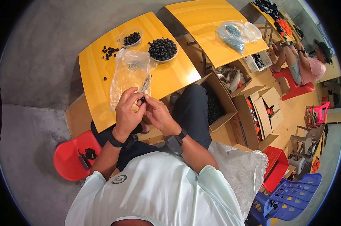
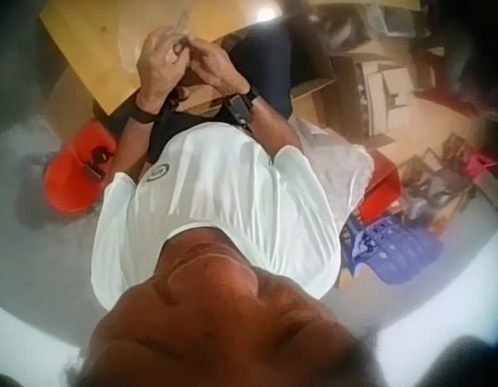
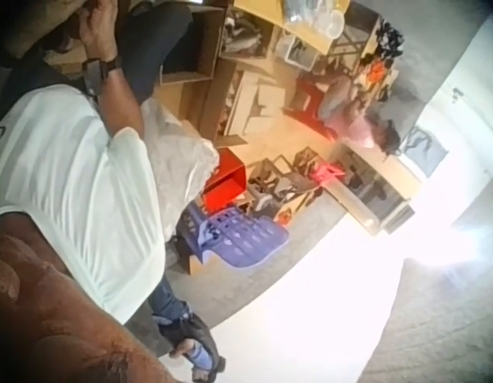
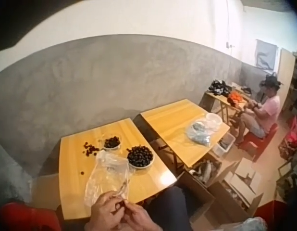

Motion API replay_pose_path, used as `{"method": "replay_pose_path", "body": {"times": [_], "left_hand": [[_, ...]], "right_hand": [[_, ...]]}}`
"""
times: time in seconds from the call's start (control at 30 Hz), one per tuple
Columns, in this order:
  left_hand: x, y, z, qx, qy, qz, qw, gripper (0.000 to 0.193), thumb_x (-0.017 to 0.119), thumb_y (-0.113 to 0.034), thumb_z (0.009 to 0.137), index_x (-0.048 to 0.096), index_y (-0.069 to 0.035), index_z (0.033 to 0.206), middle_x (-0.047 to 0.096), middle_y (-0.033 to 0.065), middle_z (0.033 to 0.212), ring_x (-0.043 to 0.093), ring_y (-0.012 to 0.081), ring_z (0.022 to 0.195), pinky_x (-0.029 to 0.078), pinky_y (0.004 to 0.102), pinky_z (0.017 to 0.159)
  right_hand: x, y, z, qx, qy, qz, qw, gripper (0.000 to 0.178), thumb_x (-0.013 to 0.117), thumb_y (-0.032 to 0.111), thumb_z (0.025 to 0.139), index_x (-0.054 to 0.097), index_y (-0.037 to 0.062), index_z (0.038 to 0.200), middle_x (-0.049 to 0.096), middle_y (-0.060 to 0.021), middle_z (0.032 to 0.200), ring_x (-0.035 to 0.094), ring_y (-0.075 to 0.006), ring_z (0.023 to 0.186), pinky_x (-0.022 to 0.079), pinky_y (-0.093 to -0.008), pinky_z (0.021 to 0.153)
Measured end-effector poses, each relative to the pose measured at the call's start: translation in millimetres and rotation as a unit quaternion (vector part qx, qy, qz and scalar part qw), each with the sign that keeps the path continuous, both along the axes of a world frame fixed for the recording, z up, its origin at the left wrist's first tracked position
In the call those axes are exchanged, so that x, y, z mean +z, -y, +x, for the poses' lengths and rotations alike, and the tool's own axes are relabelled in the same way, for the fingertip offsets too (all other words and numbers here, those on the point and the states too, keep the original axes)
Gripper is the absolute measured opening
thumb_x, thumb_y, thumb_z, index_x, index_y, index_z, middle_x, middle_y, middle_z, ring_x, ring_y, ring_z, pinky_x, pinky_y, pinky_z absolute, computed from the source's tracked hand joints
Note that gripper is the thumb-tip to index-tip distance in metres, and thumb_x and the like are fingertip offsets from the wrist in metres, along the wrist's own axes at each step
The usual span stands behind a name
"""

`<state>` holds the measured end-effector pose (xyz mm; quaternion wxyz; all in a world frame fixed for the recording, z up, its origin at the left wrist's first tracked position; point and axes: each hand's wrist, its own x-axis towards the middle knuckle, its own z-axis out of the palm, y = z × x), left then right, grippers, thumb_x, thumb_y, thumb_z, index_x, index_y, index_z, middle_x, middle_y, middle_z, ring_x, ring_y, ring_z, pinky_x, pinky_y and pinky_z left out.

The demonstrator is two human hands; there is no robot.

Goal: The person assembles components by taking metal pins from a plastic bag on the table and inserting them into black rubber grommets by hand.

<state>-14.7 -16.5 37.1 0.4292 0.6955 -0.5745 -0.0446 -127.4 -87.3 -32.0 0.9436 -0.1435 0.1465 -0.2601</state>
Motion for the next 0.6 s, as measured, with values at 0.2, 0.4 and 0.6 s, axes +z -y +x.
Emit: {"method": "replay_pose_path", "body": {"times": [0.2, 0.4, 0.6], "left_hand": [[-8.6, 2.5, 0.5, 0.007, 0.002, -0.009, 1.0, 0.021, 0.071, -0.001, 0.075, 0.069, -0.003, 0.096, 0.065, 0.0136, 0.116, 0.065, 0.0309, 0.1, 0.055, 0.0372, 0.083], [-13.4, 3.2, 3.9, 0.004, -0.009, -0.02, 1.0, 0.02, 0.071, -0.001, 0.075, 0.069, -0.002, 0.095, 0.066, 0.0138, 0.114, 0.066, 0.0303, 0.098, 0.055, 0.0368, 0.081], [-13.3, 2.2, 5.2, -0.003, 0.032, -0.028, 0.999, 0.02, 0.073, -0.002, 0.073, 0.067, 0.0, 0.092, 0.066, 0.014, 0.114, 0.066, 0.0308, 0.097, 0.055, 0.0371, 0.08]], "right_hand": [[-9.7, -4.3, 6.0, -0.024, 0.019, 0.041, 0.999, 0.025, 0.053, 0.017, 0.103, 0.062, -0.003, 0.116, 0.064, -0.0097, 0.106, 0.061, -0.0172, 0.096, 0.051, -0.0318, 0.092], [-13.0, -3.8, 5.9, -0.01, 0.055, 0.077, 0.995, 0.027, 0.053, 0.018, 0.103, 0.06, -0.0044, 0.117, 0.066, -0.0114, 0.105, 0.063, -0.0193, 0.097, 0.052, -0.0341, 0.093], [-11.3, -3.7, 1.0, 0.009, 0.032, 0.075, 0.997, 0.032, 0.05, 0.023, 0.105, 0.059, -0.004, 0.119, 0.067, -0.013, 0.106, 0.065, -0.0209, 0.098, 0.053, -0.0358, 0.092]]}}
